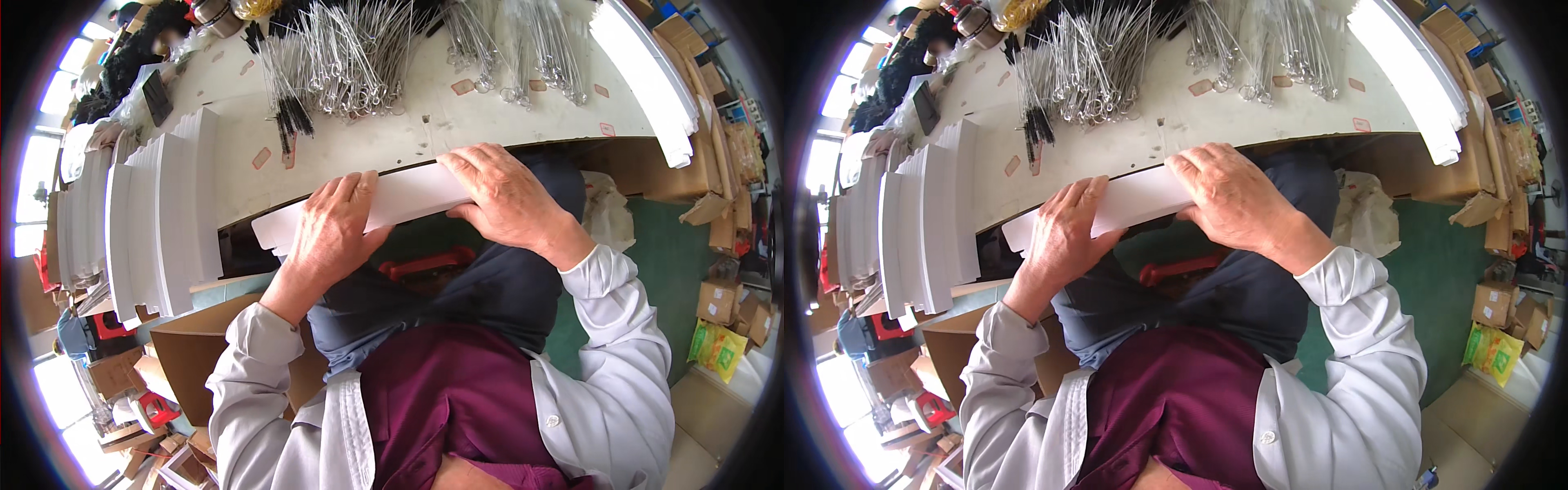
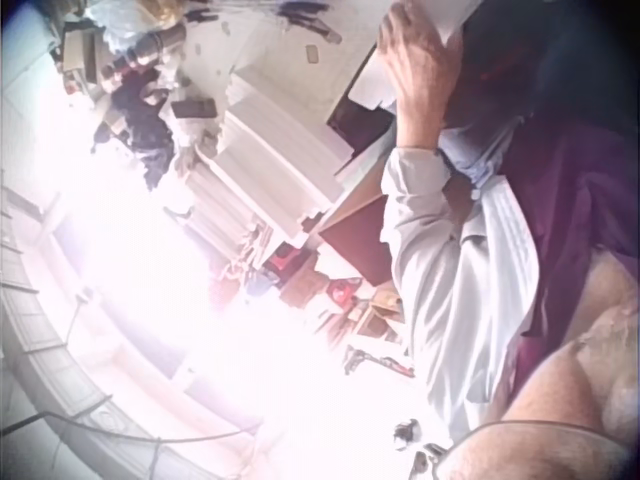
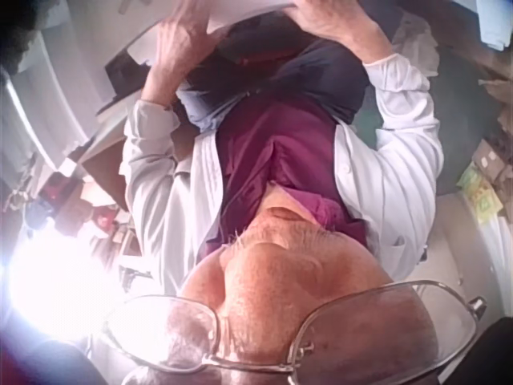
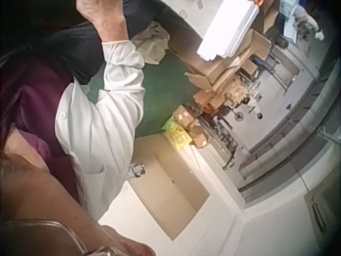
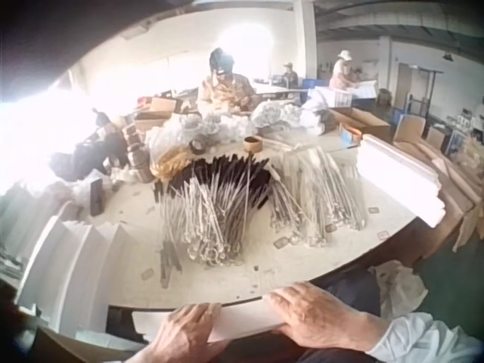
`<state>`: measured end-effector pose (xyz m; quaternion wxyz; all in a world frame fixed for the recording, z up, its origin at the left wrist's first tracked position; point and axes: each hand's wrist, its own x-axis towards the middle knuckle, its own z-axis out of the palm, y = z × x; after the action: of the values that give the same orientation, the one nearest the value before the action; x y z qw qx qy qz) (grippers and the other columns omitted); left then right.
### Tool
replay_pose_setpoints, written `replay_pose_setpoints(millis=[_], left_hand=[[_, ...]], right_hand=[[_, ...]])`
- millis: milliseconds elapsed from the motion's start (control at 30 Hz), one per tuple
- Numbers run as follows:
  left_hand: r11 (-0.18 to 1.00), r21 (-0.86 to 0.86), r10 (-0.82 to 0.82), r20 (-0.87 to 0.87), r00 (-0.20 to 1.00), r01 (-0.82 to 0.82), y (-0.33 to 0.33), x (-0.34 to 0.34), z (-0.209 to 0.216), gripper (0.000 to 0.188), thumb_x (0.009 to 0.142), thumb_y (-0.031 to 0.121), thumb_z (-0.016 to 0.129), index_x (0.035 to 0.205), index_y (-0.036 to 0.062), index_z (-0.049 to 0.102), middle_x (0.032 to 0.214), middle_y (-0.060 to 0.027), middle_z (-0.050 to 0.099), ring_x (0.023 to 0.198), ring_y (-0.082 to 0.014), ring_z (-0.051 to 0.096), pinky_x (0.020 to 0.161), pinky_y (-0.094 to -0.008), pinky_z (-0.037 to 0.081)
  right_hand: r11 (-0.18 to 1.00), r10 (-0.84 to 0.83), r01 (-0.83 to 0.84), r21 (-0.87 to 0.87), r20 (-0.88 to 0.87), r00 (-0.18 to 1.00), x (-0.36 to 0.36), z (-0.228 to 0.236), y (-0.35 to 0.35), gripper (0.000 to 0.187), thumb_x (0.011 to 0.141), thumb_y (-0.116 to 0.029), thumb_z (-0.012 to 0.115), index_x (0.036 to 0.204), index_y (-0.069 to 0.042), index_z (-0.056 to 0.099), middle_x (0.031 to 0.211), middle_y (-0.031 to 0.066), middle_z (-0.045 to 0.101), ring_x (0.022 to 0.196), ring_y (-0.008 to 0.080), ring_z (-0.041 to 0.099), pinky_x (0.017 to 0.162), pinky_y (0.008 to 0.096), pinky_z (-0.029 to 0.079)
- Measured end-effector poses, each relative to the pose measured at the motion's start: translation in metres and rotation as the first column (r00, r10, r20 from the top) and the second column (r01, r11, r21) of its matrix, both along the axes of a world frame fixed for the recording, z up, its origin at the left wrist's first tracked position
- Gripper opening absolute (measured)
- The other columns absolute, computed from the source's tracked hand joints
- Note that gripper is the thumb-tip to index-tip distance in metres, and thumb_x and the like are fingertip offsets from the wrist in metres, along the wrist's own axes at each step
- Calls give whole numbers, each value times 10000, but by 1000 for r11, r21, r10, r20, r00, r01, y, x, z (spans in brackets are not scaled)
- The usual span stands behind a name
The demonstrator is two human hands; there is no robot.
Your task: Gathering bundles of metal wires/hooks and inserting them into white cardboard boxes at a workbench.
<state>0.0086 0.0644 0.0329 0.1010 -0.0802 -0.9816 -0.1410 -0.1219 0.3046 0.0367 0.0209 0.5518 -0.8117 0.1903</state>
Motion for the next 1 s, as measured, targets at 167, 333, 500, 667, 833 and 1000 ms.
replay_pose_setpoints(millis=[167, 333, 500, 667, 833, 1000], left_hand=[[999, 13, -31, 11, 999, 31, 9, -5, -3, 681, 749, 239, 850, 1311, -36, 581, 1207, -189, 670, 1090, -360, 670, 934, -458, 544], [999, 49, -26, 74, 997, 22, 11, -5, -4, 677, 759, 241, 849, 1314, -36, 577, 1230, -193, 658, 1117, -360, 657, 963, -463, 527], [1000, -7, -10, -67, 998, 10, -2, -5, 6, 682, 787, 245, 842, 1334, -50, 561, 1275, -220, 633, 1159, -385, 628, 986, -466, 513], [1000, -22, -2, -56, 998, 1, -18, -18, 10, 672, 804, 245, 825, 1339, -58, 555, 1286, -230, 627, 1169, -397, 621, 990, -475, 504], [998, 13, 61, -97, 993, -60, -20, -44, -12, 609, 826, 243, 803, 1309, -56, 584, 1250, -228, 654, 1145, -395, 635, 976, -470, 508], [986, 93, 148, -131, 980, -137, -16, -58, -28, 544, 850, 262, 789, 1271, -41, 622, 1210, -200, 683, 1114, -389, 650, 963, -473, 516]], right_hand=[[995, 62, -65, -76, -51, 997, 10, -5, -15, 603, 858, -248, 780, 1327, 73, 578, 1237, 188, 637, 1145, 333, 612, 1044, 424, 475], [994, 104, -108, -8, -193, 976, 6, -17, -19, 555, 911, -262, 722, 1325, 78, 581, 1226, 188, 651, 1121, 311, 638, 991, 413, 505], [989, 124, -144, -40, -313, 942, -4, -10, -21, 585, 900, -301, 727, 1318, 83, 582, 1195, 185, 659, 1082, 308, 653, 950, 405, 526], [987, 120, -149, -56, -346, 930, -25, -8, -30, 561, 896, -299, 731, 1288, 81, 604, 1177, 186, 664, 1063, 317, 660, 954, 413, 534], [993, 98, -115, -41, -293, 951, -56, -28, -42, 568, 880, -246, 768, 1347, 26, 594, 1251, 169, 648, 1148, 323, 632, 1025, 436, 515], [987, 62, -89, -137, -189, 980, -68, -38, -46, 514, 872, -178, 766, 1363, -99, 636, 1258, 116, 646, 1173, 331, 611, 1041, 442, 502]])
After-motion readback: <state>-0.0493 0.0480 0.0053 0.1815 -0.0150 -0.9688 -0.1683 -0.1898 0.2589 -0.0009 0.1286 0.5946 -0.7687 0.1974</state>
